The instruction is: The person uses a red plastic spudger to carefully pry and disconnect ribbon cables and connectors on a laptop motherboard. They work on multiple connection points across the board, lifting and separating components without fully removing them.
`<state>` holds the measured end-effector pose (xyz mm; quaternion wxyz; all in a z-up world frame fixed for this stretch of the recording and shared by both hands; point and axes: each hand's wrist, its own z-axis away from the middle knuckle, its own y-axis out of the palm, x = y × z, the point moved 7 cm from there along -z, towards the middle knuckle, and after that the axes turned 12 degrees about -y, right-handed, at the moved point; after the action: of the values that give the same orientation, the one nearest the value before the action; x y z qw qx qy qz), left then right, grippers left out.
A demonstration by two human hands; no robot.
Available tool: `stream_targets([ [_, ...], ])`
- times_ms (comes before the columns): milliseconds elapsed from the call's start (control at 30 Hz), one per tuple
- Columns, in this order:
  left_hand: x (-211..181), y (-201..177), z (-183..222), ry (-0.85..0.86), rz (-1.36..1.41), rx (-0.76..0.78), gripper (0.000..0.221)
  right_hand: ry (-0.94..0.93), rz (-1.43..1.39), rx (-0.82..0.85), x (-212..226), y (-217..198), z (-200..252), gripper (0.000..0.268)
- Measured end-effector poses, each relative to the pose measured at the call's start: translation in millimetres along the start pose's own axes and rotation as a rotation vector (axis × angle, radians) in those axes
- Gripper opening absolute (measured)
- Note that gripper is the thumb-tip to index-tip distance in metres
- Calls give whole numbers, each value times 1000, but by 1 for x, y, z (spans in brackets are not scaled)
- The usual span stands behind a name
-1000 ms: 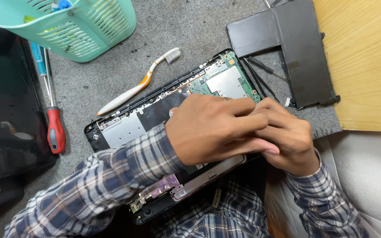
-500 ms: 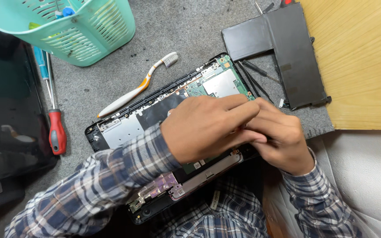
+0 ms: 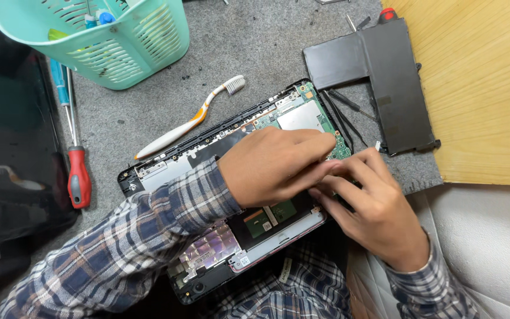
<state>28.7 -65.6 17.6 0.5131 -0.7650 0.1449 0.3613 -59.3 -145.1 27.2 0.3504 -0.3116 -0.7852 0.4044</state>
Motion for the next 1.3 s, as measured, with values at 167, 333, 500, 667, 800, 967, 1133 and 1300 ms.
stream_targets([
  [167,2,0,0,22,13,-59,28,39,183,36,18,12,-1,8],
  [333,1,1,-2,-11,-36,-40,37,42,262,79,8,28,12,16],
  [500,-17,-27,-1,136,-186,-134,33,66,45,54,9,28,7,14],
  [667,-28,-75,8,136,-272,-122,30,-45,30,46,22,37,-32,8],
  [800,-37,-96,15,166,-272,-197,30,-42,-45,69,26,38,-40,3],
  [967,-34,-87,13,157,-335,-211,31,1,-115,8,20,32,-28,11],
  [1133,-38,-87,13,157,-298,-188,28,108,-21,-93,8,-3,-10,14],
  [1300,-45,-77,8,252,183,-17,18,241,-38,-234,-31,-30,22,10],
])
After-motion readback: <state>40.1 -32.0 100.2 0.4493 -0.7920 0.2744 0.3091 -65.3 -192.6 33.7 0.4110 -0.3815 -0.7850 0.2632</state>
